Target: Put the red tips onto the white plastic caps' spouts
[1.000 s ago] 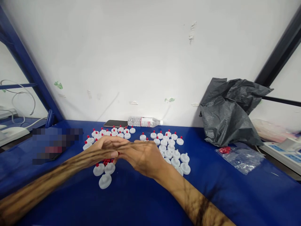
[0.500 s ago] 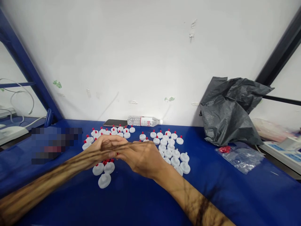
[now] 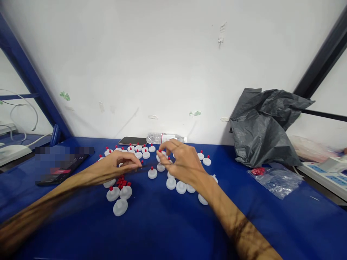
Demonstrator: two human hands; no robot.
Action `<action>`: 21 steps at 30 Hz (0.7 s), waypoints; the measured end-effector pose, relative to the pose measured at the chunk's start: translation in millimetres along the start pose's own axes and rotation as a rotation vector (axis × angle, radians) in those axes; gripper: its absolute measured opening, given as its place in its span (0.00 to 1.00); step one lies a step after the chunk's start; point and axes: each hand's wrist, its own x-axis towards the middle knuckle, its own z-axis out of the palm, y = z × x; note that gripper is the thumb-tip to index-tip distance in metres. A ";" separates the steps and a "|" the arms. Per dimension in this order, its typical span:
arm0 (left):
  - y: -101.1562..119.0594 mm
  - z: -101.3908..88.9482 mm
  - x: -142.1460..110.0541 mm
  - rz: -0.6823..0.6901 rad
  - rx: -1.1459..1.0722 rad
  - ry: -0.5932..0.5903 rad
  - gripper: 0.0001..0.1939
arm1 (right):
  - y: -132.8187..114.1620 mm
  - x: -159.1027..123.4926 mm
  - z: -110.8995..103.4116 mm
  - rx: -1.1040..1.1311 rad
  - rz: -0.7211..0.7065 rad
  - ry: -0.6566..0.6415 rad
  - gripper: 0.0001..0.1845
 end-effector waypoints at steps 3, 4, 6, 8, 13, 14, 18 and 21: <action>4.3 -19.1 -2.6 -0.028 0.164 -0.154 0.14 | 11.0 7.3 -14.9 -0.016 0.183 -0.200 0.08; 5.5 -23.5 -3.5 -0.044 0.186 -0.200 0.13 | 13.0 8.4 -17.4 -0.015 0.228 -0.266 0.08; 6.2 -28.5 -5.0 -0.079 0.198 -0.275 0.11 | 14.4 8.7 -18.4 0.002 0.283 -0.372 0.08; 4.7 -29.3 -5.8 -0.111 0.175 -0.310 0.10 | 13.2 7.5 -15.3 0.024 0.297 -0.448 0.07; -0.6 -26.1 -6.3 -0.183 0.128 -0.342 0.12 | 9.5 4.4 -2.8 0.036 0.255 -0.540 0.06; -1.0 -25.7 -6.3 -0.196 0.132 -0.350 0.12 | 9.4 4.3 -0.9 0.035 0.247 -0.549 0.07; -2.2 -21.9 -6.0 -0.161 0.160 -0.360 0.10 | 9.7 4.2 3.3 0.018 0.222 -0.568 0.06; -5.0 -16.0 -6.0 -0.092 0.130 -0.344 0.08 | 8.9 4.9 1.3 0.000 0.212 -0.558 0.04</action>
